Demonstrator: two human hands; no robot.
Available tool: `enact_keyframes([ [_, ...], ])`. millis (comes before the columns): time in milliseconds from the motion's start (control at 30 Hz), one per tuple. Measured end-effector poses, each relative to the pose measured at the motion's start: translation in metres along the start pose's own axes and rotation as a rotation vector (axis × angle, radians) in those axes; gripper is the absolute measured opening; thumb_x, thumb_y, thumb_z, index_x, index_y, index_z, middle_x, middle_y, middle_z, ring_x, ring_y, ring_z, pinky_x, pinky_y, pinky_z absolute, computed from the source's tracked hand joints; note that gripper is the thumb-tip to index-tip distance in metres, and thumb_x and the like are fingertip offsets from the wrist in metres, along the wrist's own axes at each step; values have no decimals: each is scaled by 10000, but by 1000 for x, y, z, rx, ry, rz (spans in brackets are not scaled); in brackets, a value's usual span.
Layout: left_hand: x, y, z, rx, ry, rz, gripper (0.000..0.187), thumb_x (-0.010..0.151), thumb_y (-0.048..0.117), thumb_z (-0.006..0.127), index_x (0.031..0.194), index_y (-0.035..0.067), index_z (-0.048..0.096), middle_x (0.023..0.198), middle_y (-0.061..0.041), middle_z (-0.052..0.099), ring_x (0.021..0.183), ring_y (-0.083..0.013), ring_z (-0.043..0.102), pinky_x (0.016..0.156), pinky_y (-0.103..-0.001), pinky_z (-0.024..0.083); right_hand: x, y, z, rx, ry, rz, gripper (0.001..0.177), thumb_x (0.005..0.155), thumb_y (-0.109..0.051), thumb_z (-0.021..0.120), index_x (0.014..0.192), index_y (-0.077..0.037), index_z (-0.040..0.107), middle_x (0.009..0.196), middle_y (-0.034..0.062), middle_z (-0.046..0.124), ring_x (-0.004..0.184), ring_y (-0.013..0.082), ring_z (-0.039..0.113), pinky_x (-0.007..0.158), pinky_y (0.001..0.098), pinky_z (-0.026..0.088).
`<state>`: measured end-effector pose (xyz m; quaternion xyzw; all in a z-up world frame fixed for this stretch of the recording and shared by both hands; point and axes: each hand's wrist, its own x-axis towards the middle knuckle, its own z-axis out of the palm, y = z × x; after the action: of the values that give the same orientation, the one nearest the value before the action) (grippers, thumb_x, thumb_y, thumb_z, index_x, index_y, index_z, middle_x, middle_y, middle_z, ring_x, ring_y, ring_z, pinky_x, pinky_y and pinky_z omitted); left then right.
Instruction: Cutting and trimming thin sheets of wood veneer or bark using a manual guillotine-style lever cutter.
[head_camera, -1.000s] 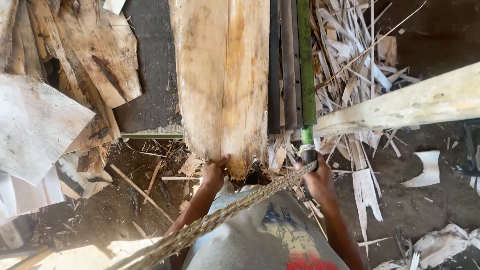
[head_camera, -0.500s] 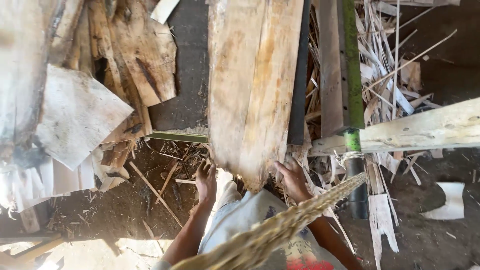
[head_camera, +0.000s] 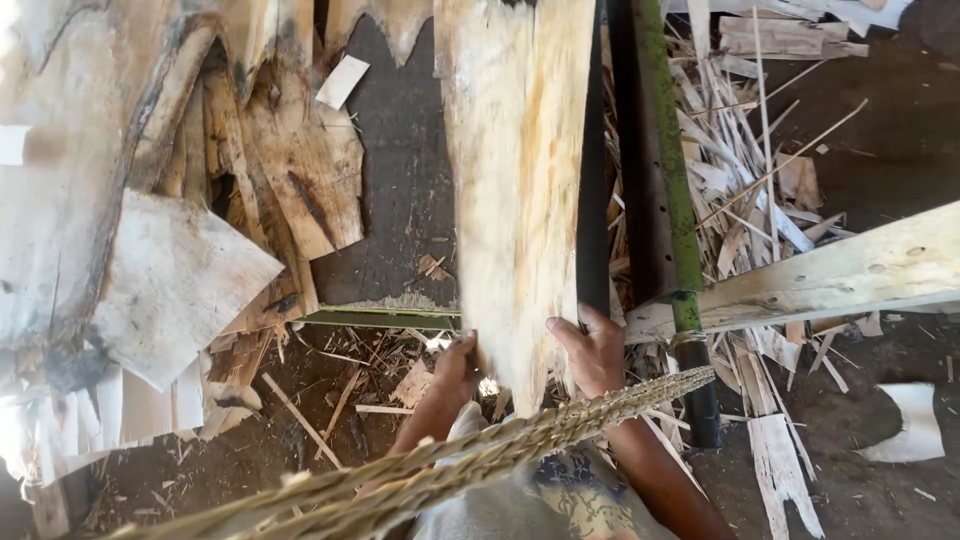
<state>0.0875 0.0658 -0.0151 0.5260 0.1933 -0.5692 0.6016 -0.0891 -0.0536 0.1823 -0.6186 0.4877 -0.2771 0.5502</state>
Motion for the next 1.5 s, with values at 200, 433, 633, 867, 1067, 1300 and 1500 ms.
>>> enact_keyframes([
  [200, -35, -3, 90, -12, -445, -143, 382, 1035, 218, 472, 1290, -50, 564, 1178, -214, 679, 1110, -297, 666, 895, -387, 630, -18, -91, -6, -108, -16, -187, 268, 869, -143, 720, 1093, 0, 757, 882, 115, 796, 715, 154, 744, 646, 316, 611],
  [433, -42, 43, 85, 406, -592, 147, 663, 972, 491, 439, 1354, -45, 527, 1250, -222, 661, 1118, -320, 690, 897, -397, 644, 16, -74, 50, -666, -213, -294, 261, 976, -219, 676, 1092, 6, 739, 809, 132, 761, 587, 183, 692, 554, 334, 593],
  [633, -55, 103, 33, 26, -553, 133, 836, 923, 694, 408, 1367, -3, 533, 1081, -200, 706, 934, -295, 725, 760, -402, 654, 11, -23, 92, -507, -492, -412, 616, 949, -321, 740, 1363, 96, 555, 1098, 240, 723, 768, 255, 735, 726, 361, 624],
  [867, 28, 90, -11, 338, -231, 190, 472, 837, 25, 713, 1295, 25, 604, 871, -105, 699, 717, -214, 690, 628, -388, 626, 14, 140, 11, -265, -425, -70, 571, 979, -370, 689, 1381, 25, 592, 1281, 205, 696, 1051, 211, 704, 834, 345, 636],
  [1067, -7, 97, -27, 365, -335, 225, 278, 873, -12, 736, 1110, 19, 594, 876, -146, 684, 672, -243, 657, 554, -401, 594, 17, 199, -23, 205, 148, 197, 347, 1016, -273, 723, 1234, -4, 709, 908, 137, 680, 669, 176, 591, 546, 297, 520],
  [1300, -24, 90, -12, 353, -315, 173, 434, 838, -36, 724, 1245, 33, 590, 996, -140, 731, 833, -222, 716, 725, -361, 639, 19, 204, -23, 858, -183, 328, 314, 922, -89, 770, 1165, 34, 616, 965, 139, 702, 765, 192, 713, 642, 318, 616],
  [1500, 20, 60, 3, 370, -325, 273, 525, 822, -80, 709, 1323, 26, 592, 1059, -125, 700, 912, -242, 689, 833, -405, 624, 38, 198, -73, 360, -12, 434, 596, 908, -211, 752, 1422, -22, 519, 1218, 149, 731, 804, 243, 592, 664, 357, 500],
])
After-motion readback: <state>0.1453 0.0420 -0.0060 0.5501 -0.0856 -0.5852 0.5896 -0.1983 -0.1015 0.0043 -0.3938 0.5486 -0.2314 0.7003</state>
